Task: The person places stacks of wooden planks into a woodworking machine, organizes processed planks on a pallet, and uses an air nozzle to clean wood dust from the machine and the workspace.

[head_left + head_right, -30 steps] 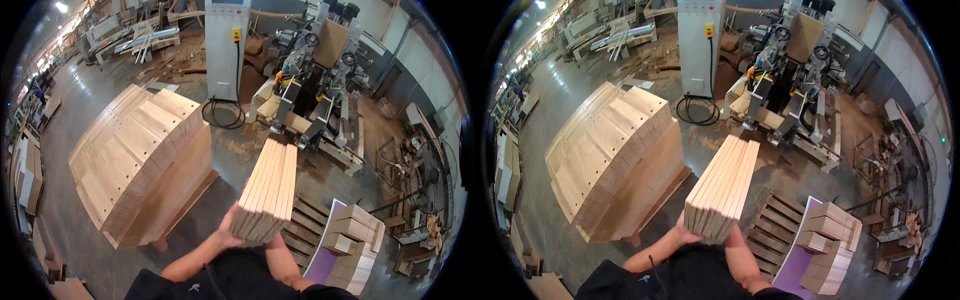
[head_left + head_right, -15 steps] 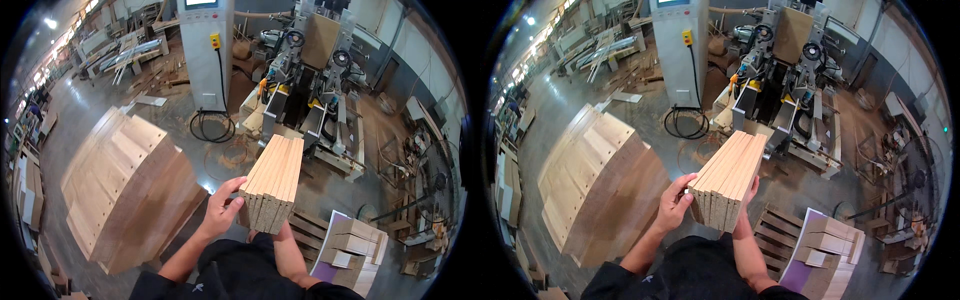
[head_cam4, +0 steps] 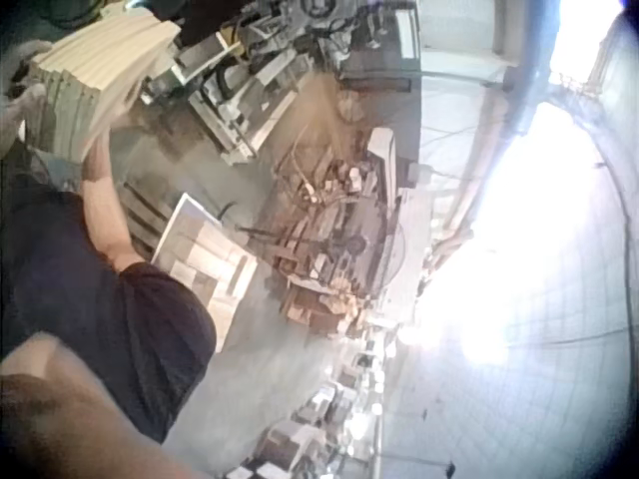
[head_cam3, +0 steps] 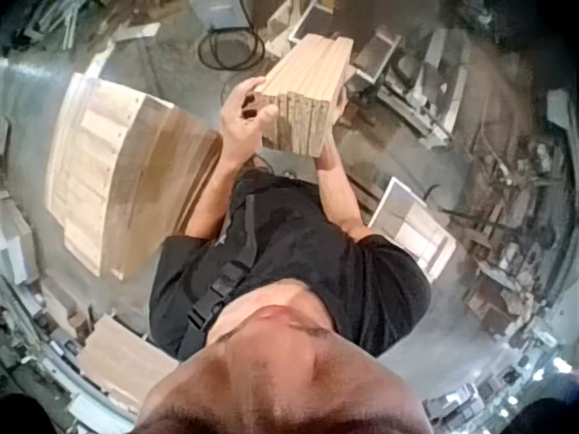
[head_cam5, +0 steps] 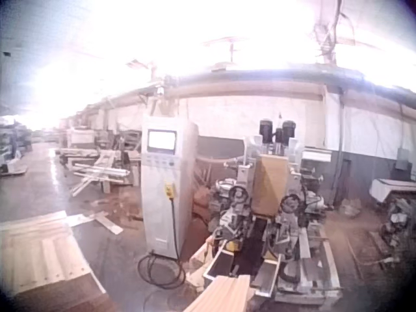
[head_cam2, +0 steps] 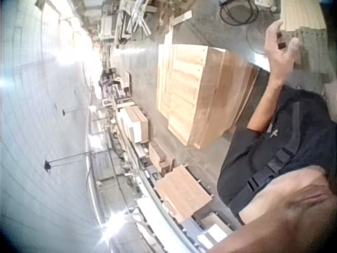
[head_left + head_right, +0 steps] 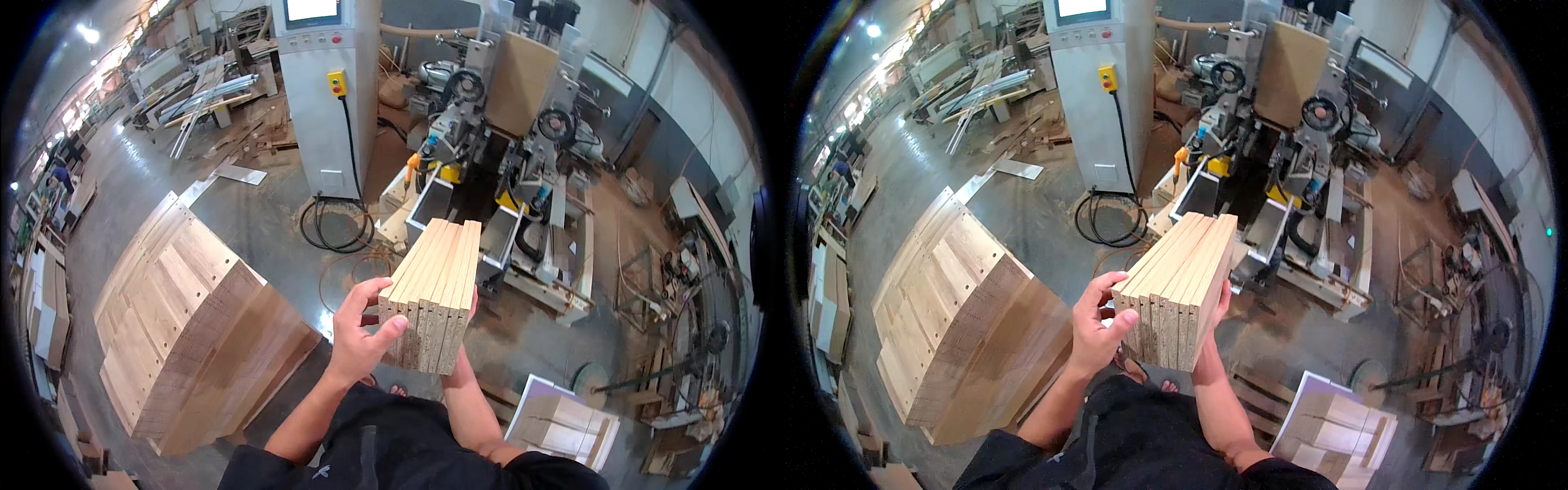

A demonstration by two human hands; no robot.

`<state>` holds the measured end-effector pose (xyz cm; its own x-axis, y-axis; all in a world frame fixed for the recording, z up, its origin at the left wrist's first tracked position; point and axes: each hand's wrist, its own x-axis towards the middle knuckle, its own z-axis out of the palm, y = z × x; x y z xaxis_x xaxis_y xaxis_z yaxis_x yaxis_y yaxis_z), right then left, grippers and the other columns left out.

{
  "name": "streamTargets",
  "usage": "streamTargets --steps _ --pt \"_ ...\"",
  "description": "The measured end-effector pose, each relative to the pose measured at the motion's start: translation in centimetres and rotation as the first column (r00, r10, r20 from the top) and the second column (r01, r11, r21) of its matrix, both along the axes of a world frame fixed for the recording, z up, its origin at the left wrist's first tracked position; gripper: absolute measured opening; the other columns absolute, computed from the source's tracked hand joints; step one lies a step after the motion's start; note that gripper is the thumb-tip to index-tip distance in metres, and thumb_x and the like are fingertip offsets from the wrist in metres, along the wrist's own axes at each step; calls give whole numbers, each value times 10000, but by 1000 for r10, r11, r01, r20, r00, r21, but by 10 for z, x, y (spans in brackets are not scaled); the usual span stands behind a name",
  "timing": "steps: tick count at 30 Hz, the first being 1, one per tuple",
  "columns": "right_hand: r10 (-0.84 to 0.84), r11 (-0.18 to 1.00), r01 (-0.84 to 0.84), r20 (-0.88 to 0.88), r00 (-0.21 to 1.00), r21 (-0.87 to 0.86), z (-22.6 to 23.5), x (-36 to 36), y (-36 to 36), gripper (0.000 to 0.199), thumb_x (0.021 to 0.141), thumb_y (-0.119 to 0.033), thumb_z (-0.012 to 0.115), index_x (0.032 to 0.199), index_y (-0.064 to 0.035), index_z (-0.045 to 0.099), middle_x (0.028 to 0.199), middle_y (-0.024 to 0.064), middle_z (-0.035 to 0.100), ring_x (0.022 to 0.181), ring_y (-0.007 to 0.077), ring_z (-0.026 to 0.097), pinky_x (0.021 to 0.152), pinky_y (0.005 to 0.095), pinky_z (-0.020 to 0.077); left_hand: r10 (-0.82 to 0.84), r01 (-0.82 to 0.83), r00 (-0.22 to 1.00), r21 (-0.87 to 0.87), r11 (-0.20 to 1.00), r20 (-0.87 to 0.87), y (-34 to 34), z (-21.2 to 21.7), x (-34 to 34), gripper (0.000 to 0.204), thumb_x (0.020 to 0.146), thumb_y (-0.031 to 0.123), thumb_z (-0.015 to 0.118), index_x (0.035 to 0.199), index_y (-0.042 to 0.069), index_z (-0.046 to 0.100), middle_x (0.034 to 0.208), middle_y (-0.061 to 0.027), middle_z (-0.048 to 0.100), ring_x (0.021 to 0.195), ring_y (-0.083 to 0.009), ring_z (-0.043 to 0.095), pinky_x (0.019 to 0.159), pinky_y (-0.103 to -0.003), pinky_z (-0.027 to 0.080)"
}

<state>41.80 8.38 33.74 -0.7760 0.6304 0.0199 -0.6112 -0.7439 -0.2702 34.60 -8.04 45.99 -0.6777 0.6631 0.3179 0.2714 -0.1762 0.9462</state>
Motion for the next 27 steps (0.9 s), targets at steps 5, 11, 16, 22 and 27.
streamTargets --steps 5,11,16,22,27 --pt "16 1000 -16 28 999 10 -8 -31 33 797 845 -638 322 1396 -62 337 1305 189 484 1153 345 520 977 481 416 102 -103 994 -16 995 -40 29 -4 -26 461 758 133 696 1162 33 498 994 -73 594 874 -123 587 697 -255 506" --pt "-14 999 12 54 998 36 4 -88 72 789 847 -633 330 1393 -64 345 1298 180 491 1148 339 522 975 471 413 159 -159 981 16 987 -114 61 -4 -82 539 724 181 720 1168 18 460 1006 -86 570 880 -132 572 721 -266 490" --pt "-14 1000 13 54 998 18 10 -138 86 778 849 -627 333 1385 -64 360 1298 167 494 1144 330 520 978 462 408 256 -261 941 7 965 -220 80 -11 -130 572 701 239 742 1121 8 430 998 -105 538 897 -166 537 798 -307 454" --pt "-26 999 24 55 998 32 11 -196 103 776 840 -632 369 1382 -76 370 1297 159 495 1143 317 516 984 443 405 227 -224 964 39 974 -140 94 -7 -189 612 702 304 751 1114 2 415 1023 -119 521 935 -181 523 840 -318 434" --pt "-87 994 66 254 963 89 25 -220 105 796 827 -654 387 1380 -81 374 1288 137 498 1151 305 500 989 434 399 184 -182 982 48 982 -48 97 -14 -219 782 660 374 798 1204 -7 384 1092 -179 512 1013 -265 523 889 -372 420"
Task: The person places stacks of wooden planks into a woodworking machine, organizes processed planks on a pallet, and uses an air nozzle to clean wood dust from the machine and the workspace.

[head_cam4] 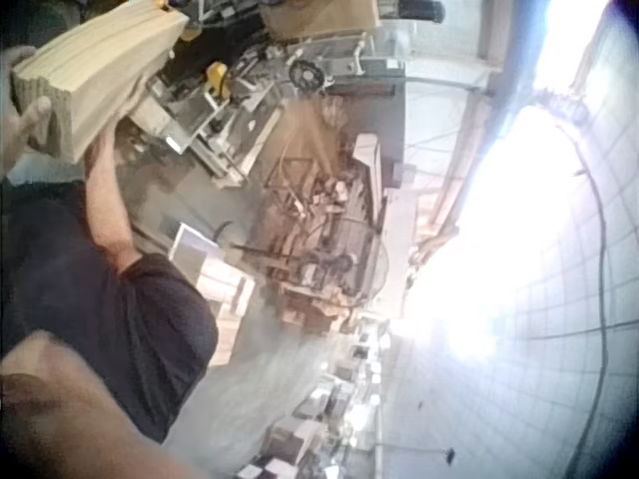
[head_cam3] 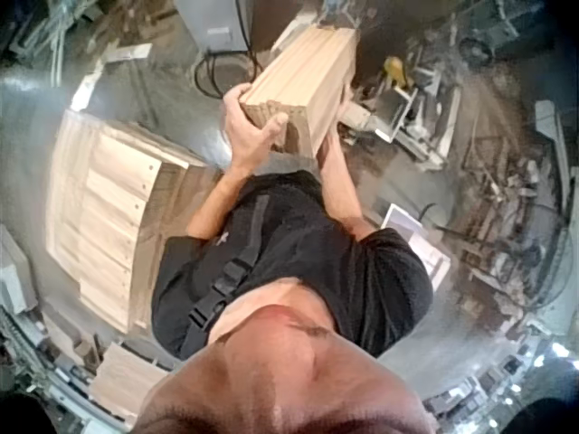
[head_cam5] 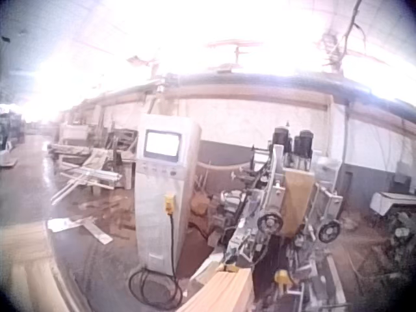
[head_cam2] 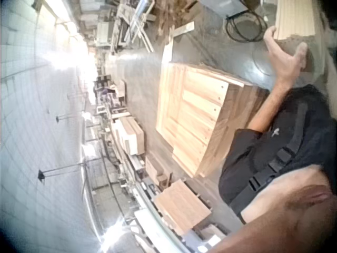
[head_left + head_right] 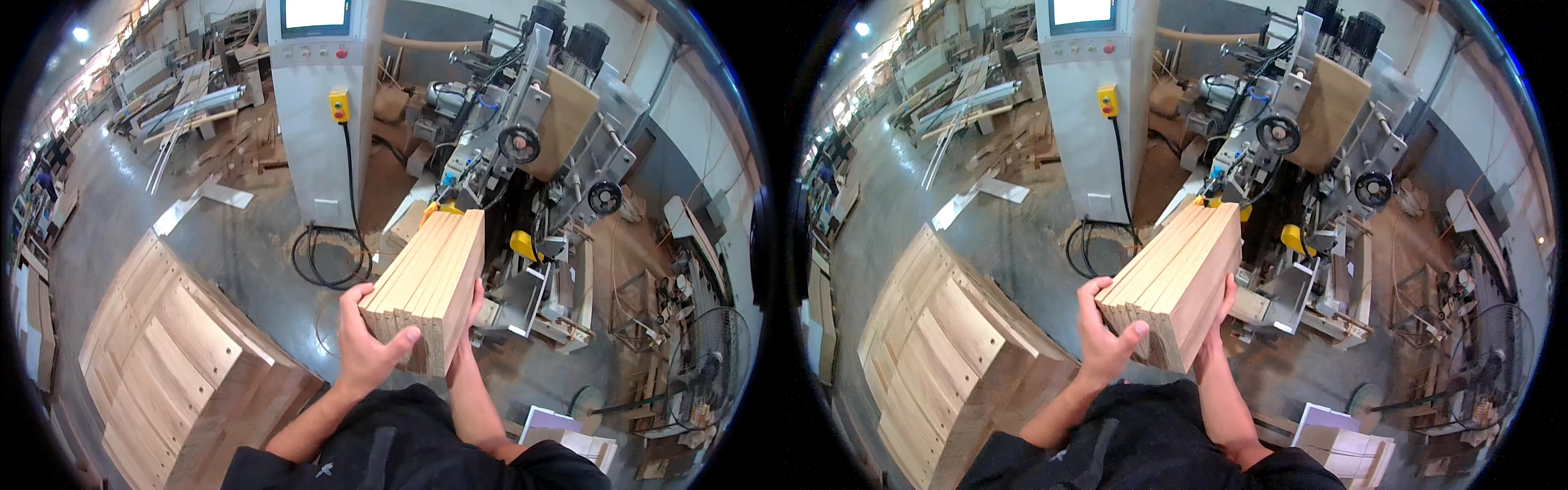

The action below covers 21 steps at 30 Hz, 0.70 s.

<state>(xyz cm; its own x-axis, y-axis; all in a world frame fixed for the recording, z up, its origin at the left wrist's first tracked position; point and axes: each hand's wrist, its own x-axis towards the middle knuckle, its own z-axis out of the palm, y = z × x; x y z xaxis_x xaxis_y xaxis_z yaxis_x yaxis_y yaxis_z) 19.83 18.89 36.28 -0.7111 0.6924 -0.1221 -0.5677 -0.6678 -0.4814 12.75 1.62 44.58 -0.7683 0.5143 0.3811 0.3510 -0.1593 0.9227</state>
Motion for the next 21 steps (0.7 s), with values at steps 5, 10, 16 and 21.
streamTargets --steps 5,10,16,21 --pt "-158 987 158 5 987 -21 15 -16 27 827 767 -624 528 1346 -50 391 1229 157 504 1098 305 501 940 433 416 -60 35 978 130 991 201 19 -20 -8 1127 637 509 795 1391 -31 155 1311 -202 358 1202 -291 395 1013 -404 327" --pt "-249 966 241 84 965 93 53 -35 41 860 685 -545 623 1319 -12 390 1145 180 516 1051 311 510 898 426 426 -120 75 941 149 986 317 25 -79 -10 1064 702 584 704 1384 -45 183 1346 -163 329 1246 -278 360 1034 -386 312" --pt "-104 964 95 23 994 247 96 -23 75 915 615 -493 693 1311 13 383 1162 171 517 1062 308 518 860 437 464 -106 -69 910 399 914 401 76 -165 -32 788 790 602 478 1250 -33 400 1259 -167 462 1149 -302 474 968 -411 394" --pt "-49 941 106 -181 982 321 109 -19 108 949 574 -482 748 1317 -12 388 1224 144 505 1121 311 501 924 443 456 -172 -18 936 528 849 307 140 -32 -51 942 755 747 372 1355 22 331 1298 -160 426 1194 -300 433 963 -436 387"
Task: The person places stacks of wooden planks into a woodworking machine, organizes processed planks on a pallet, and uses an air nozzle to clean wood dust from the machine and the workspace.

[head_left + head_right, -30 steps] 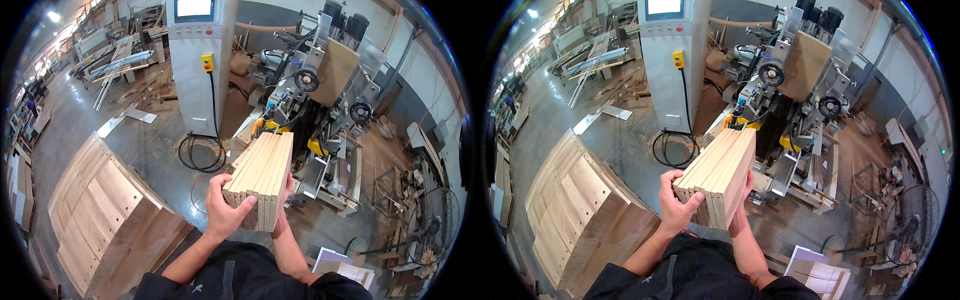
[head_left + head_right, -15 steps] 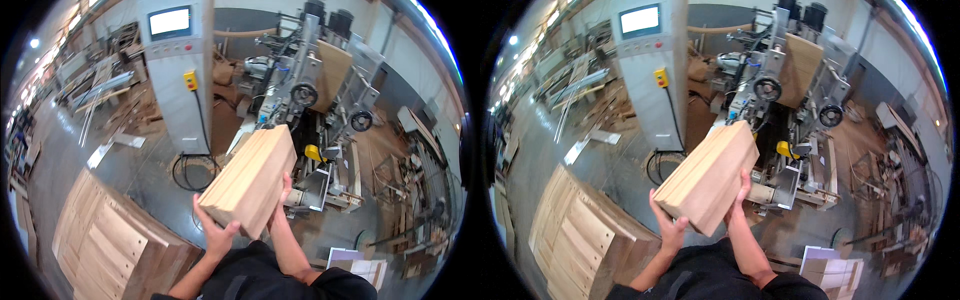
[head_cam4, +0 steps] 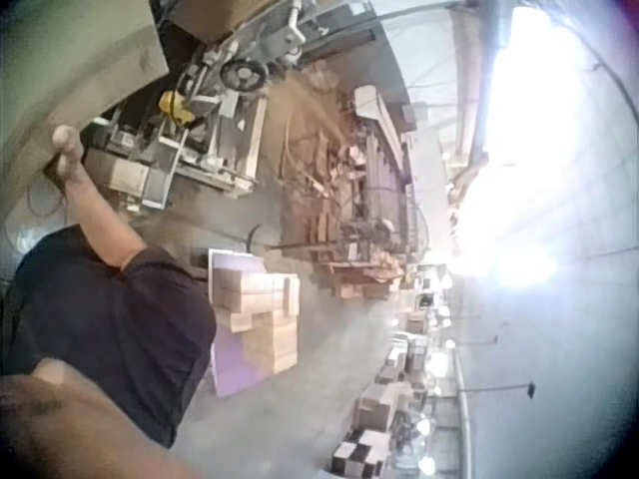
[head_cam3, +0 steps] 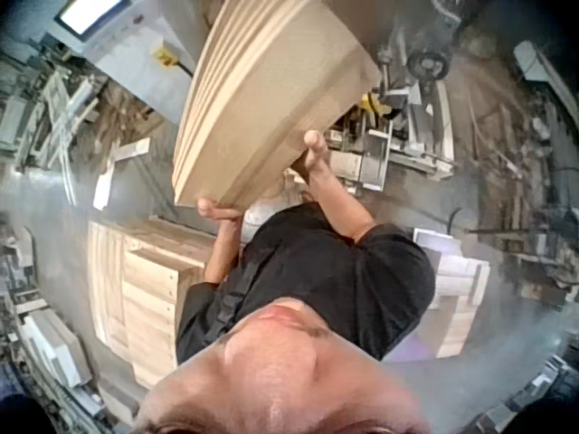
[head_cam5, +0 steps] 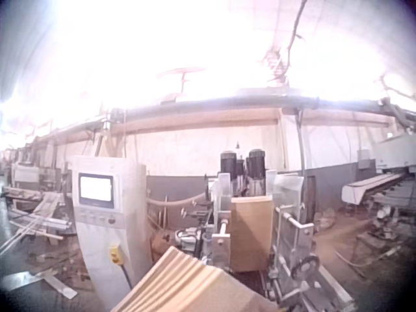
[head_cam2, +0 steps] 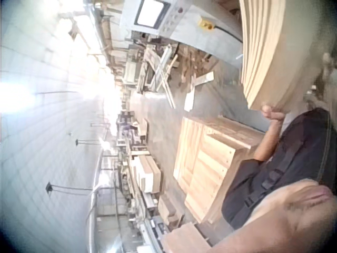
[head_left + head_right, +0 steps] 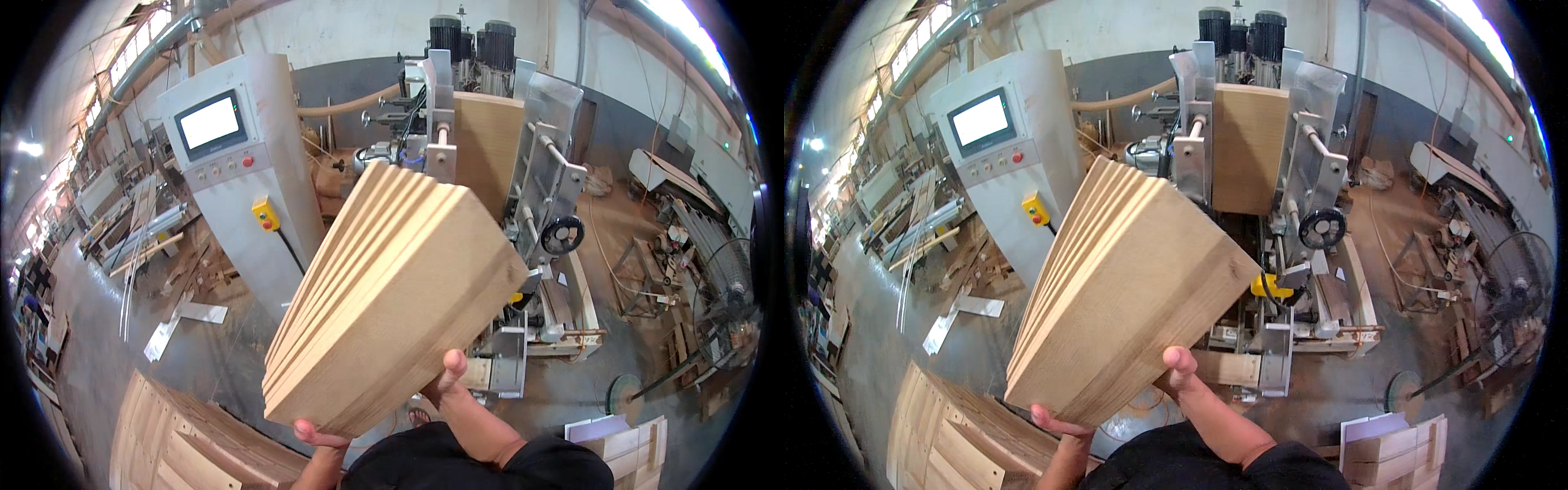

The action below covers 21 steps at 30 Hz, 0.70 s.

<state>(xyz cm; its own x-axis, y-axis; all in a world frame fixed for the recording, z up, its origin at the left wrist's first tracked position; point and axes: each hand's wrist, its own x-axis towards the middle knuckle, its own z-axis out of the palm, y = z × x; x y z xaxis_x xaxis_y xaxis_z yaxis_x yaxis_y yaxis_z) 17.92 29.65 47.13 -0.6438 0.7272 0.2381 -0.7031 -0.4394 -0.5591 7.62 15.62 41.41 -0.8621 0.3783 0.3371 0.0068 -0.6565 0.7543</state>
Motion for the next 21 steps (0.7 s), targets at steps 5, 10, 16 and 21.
streamTargets --steps 5,10,16,21 --pt "-472 879 477 -154 868 -10 27 -12 66 773 731 -565 594 1264 -30 428 1174 145 512 1070 274 518 857 412 480 -276 262 944 -101 960 -182 62 56 -17 1034 710 779 466 1387 23 270 1328 -140 392 1222 -280 411 975 -432 378" --pt "-586 790 613 -293 755 -3 116 -19 144 591 880 -506 432 1239 -36 440 1168 134 501 1044 205 540 837 343 482 -407 369 869 -178 912 -282 125 108 -49 1247 559 724 730 1439 28 186 1430 -123 294 1320 -254 309 1046 -429 294" --pt "-527 770 637 -516 675 46 226 -15 249 624 859 -500 458 1299 -59 415 1250 109 479 1137 280 478 911 427 418 -347 223 913 -453 863 -213 112 38 -98 880 759 467 712 1397 -1 328 1384 -153 404 1286 -258 392 1045 -382 318" --pt "-660 682 731 -431 615 -3 294 -30 340 674 809 -494 507 1312 -60 399 1265 135 469 1143 291 472 945 451 385 197 -252 964 -843 474 -177 12 -206 -68 465 945 450 443 994 41 660 880 -143 637 819 -157 546 781 -301 442"
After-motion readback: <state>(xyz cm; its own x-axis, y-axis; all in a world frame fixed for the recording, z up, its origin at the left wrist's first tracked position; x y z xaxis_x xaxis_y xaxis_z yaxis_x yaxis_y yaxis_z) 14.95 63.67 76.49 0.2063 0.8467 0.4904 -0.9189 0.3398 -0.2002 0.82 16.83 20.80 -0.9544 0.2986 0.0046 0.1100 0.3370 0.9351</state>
